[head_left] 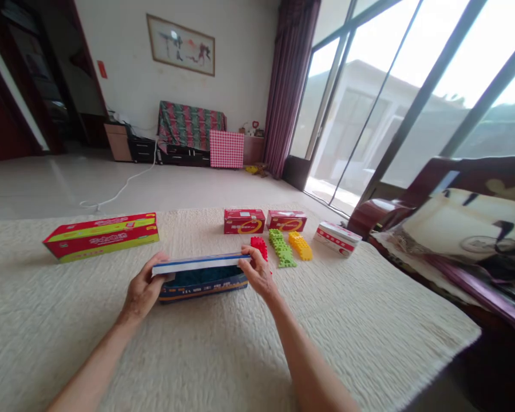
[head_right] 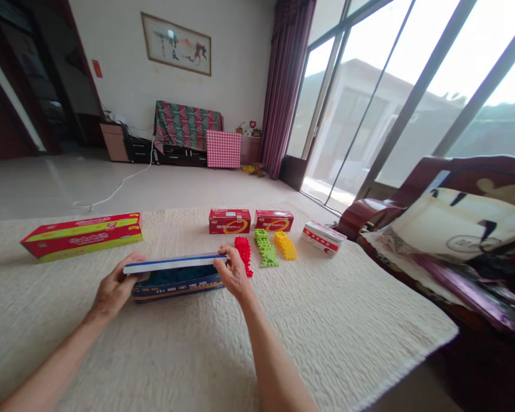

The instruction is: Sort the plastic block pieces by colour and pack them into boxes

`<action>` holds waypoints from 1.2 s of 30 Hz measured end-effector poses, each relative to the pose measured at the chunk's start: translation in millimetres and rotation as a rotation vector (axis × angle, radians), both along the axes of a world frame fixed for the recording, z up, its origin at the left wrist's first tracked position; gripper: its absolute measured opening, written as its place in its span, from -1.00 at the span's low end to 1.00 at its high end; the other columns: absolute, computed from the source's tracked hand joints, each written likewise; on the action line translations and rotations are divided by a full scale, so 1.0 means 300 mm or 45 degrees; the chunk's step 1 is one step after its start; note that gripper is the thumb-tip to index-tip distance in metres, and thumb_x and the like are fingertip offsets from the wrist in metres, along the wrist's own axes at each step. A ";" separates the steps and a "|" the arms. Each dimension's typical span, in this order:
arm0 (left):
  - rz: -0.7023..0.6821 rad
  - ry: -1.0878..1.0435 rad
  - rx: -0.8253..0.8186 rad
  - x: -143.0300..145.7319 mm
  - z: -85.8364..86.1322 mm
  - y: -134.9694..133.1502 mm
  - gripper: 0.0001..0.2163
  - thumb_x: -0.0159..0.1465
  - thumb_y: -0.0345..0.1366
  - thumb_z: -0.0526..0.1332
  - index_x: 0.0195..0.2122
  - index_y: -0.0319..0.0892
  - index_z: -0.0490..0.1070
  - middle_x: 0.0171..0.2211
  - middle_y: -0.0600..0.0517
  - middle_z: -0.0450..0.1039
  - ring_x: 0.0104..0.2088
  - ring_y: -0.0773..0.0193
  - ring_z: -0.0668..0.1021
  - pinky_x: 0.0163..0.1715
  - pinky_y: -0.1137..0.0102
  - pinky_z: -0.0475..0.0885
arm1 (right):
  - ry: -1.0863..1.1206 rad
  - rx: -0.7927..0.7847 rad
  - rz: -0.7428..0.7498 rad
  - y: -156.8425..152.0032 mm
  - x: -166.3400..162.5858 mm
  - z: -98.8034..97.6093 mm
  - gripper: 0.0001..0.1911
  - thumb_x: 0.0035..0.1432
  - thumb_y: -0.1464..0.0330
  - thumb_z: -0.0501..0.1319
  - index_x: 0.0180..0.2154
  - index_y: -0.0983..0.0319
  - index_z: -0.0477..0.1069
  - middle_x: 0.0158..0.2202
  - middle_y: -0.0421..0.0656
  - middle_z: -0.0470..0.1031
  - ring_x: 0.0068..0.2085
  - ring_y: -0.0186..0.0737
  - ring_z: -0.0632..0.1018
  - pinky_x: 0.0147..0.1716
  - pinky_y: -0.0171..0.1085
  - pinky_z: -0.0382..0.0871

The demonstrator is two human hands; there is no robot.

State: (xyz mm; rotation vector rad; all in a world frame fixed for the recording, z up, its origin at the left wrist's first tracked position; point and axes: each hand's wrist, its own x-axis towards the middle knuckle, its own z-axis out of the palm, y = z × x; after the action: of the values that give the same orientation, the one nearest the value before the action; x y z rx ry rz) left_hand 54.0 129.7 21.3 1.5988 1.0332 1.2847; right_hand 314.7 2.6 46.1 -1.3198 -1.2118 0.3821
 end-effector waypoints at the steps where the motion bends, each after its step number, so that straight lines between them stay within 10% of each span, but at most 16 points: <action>1: 0.008 -0.007 0.005 -0.006 0.001 -0.015 -0.48 0.09 -0.14 0.24 0.10 -0.12 0.33 0.05 -0.03 0.44 0.04 0.08 0.47 0.09 0.19 0.36 | 0.001 0.020 -0.010 0.001 -0.004 -0.012 -0.72 0.12 0.19 0.17 -0.15 0.16 0.35 0.02 -0.10 0.40 -0.08 -0.19 0.47 -0.16 -0.24 0.38; 12: -0.024 0.066 0.173 -0.031 0.003 -0.101 -0.57 0.24 -0.06 0.11 0.07 -0.14 0.34 0.17 -0.07 0.30 0.21 0.08 0.30 0.25 0.15 0.12 | -0.010 0.134 -0.030 0.001 -0.009 -0.058 -0.75 0.15 0.25 0.17 -0.13 0.18 0.37 0.04 -0.02 0.40 0.05 -0.10 0.42 -0.05 -0.14 0.34; 36: 0.068 0.172 0.447 -0.023 -0.034 -0.070 -0.74 0.26 -0.12 0.13 -0.17 -0.14 0.47 0.07 -0.08 0.39 0.12 0.15 0.41 0.13 0.20 0.31 | -0.147 0.181 -0.157 -0.004 -0.022 -0.081 -0.79 0.17 0.24 0.16 -0.18 0.19 0.41 0.08 0.00 0.36 0.10 -0.07 0.38 0.08 -0.01 0.23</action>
State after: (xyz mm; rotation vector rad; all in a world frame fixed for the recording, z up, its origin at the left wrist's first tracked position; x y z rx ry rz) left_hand 47.2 108.6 11.0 1.9554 0.9749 1.4718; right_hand 308.2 1.4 21.9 -1.2998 -1.2226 0.1302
